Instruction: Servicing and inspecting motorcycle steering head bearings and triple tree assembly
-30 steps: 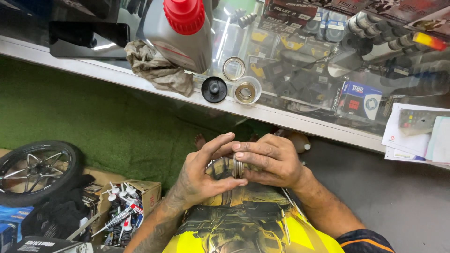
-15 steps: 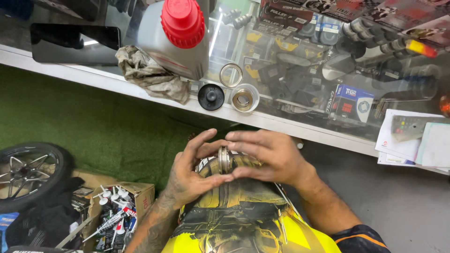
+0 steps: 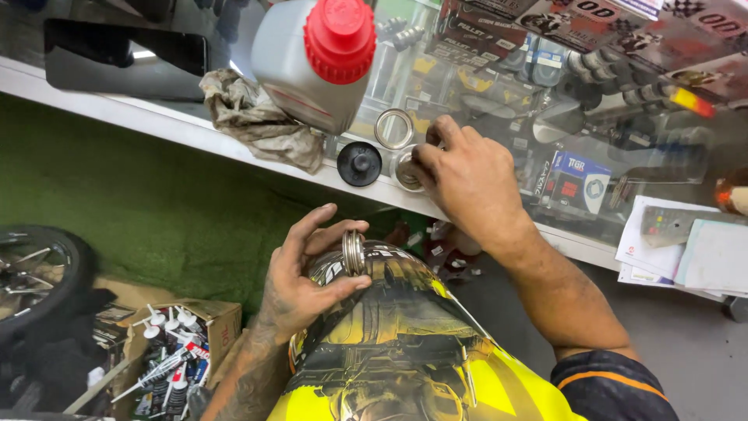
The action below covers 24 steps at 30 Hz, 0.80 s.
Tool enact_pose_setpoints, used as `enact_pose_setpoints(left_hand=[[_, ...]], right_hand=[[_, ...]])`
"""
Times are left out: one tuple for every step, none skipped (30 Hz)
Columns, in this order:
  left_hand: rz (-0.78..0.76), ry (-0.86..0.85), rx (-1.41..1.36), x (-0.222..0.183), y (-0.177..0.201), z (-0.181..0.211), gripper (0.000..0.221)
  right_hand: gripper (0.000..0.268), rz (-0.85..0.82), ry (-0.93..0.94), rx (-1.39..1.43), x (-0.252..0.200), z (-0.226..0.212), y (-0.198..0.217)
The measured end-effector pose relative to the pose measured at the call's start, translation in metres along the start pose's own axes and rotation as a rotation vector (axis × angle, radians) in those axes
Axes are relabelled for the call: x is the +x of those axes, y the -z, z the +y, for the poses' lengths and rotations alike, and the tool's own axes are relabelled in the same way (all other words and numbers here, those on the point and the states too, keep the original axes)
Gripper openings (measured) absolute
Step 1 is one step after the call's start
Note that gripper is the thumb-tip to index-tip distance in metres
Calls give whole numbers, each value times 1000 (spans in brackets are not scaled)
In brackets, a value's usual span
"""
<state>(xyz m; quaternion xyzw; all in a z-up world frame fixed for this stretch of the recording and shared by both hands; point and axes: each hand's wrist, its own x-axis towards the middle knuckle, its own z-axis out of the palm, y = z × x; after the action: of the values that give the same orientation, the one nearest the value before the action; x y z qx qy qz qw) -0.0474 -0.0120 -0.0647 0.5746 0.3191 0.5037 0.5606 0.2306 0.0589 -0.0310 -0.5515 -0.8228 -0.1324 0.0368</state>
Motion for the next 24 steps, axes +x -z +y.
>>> enact_pose_setpoints(left_hand=[[8,0,-4,-2,2,0,93],[19,6,-7,-3,4,0,93],[30,11,-10,-4,6,0,93],[37,11,-12,-4,8,1,93],[43,21,-13,-5,10,1,93],[47,28,-15,-5,12,2,94],[52,25,-16,-6,14,1,94],[58,26,-17,-6,17,0,94],[64,27,-17,-6,19,-2,95],[62,25,-21,-5,20,-1,95],[68,34,-33,-4,21,-1,96],[72,42,-46,-3,21,0,98],[68,39,-50,-1,21,0,98],[65,36,-52,0,22,0,99],[62,33,-54,2,21,0,100],[55,31,-57,3,21,0,100],[50,32,-54,4,20,1,100],[45,34,-50,4,19,3,100],[40,33,-52,5,18,2,100],[35,27,-49,6,17,1,99],[30,22,-47,6,16,1,99],[28,23,-47,5,15,1,99],[25,23,-47,4,15,1,99],[25,21,-46,4,14,1,99]], right_hand=[[21,-3,8,-2,0,1,7],[19,-36,-33,156,2,3,14],[19,-70,-74,314,4,4,21],[19,-73,-67,313,2,8,30],[16,-46,-88,452,-1,13,40],[14,-16,-109,590,-3,17,49],[14,-17,-104,588,-9,23,51],[13,62,-82,620,-16,30,53],[12,141,-60,652,-23,36,54],[12,141,-61,647,-29,38,53],[7,242,27,580,-34,41,52],[6,342,113,510,-41,43,50],[6,343,110,504,-38,41,52],[10,439,203,474,-35,38,53],[14,534,296,442,-33,35,54],[14,536,291,436,-34,36,51],[15,562,324,415,-34,36,48],[17,588,357,396,-35,37,45],[17,588,354,392,-36,36,44],[17,600,357,395,-36,36,43],[17,612,361,399,-37,35,41],[17,613,358,398,-38,36,39],[19,615,347,413,-40,36,38],[21,618,338,428,-40,36,36]])
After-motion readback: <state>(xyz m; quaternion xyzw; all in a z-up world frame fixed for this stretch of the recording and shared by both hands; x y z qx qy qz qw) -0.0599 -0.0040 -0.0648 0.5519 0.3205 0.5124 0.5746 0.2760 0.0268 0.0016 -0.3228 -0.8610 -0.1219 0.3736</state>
